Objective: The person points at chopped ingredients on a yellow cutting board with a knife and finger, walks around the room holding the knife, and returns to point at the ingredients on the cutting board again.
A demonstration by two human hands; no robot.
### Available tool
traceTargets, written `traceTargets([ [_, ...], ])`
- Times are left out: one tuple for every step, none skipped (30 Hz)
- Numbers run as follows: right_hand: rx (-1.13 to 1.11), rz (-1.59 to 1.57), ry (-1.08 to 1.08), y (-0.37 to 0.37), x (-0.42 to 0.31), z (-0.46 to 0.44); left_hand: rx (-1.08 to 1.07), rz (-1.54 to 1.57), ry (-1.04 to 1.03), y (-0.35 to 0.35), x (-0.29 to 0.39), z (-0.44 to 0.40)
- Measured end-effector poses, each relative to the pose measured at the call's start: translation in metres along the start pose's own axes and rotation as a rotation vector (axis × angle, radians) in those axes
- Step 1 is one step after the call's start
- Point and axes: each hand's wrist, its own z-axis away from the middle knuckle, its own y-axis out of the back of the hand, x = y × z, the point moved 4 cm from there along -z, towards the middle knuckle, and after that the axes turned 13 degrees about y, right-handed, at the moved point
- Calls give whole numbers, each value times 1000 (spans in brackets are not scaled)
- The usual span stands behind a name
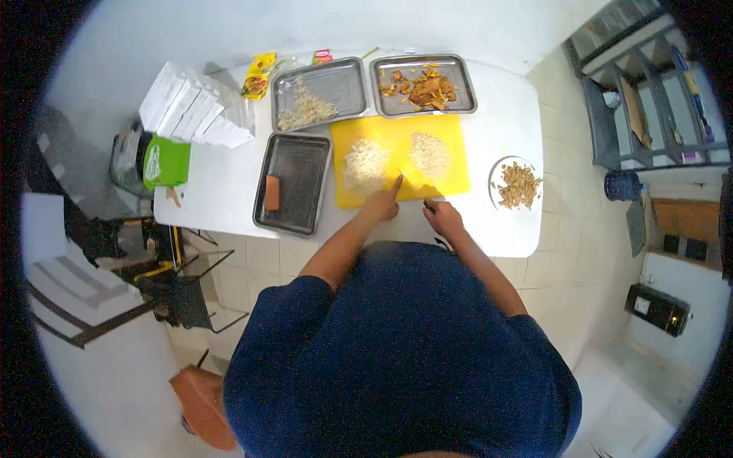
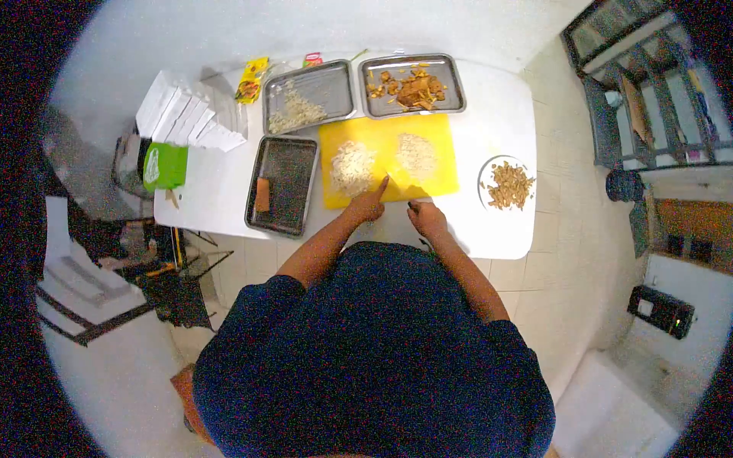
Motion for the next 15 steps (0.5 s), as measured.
traceTargets([
  [-5, -3, -4, 1, -2, 0, -26, 5, 14, -1, -1, 0],
  [-9, -6, -9, 2, -4, 0, -5, -4, 13, -2, -1, 1],
  [-10, -9, -18, 3, -6, 0, 15, -14, 10, -4, -2, 1],
  [-13, -11, -10, 3, -8, 0, 38, -24, 4, -6, -2, 1],
  [-15, -11, -1, 4, -9, -1, 38, -14, 11, -7, -3, -1],
  [-19, -9, 7, 4, -9, 0, 36, -2, 17, -9, -3, 0],
  [-19, -11, 14, 5, -8, 1, 34, 13, 23, -11, -3, 1],
  [-21, -15, 23, 4, -7, 0, 36, 16, 24, -13, -3, 2],
  [-23, -19, 33, 2, -6, 0, 38, 19, 26, -14, -4, 2],
  [-17, -34, 51, 1, -4, 0, 42, 24, 29, -16, -5, 1],
  [-8, -47, 71, 0, -3, -1, 53, 17, 36, -17, -5, 0],
  [-2, -59, 89, 1, -2, -1, 63, 13, 42, -20, -5, -2],
  [-3, -63, 84, -1, -1, -1, 72, 9, 48, -25, -6, -4],
  [-3, -66, 78, -3, -1, 0, 65, 5, 58, -29, -8, -5],
  [-4, -63, 74, 0, -2, 0, 61, 5, 64, -29, -6, -5],
])
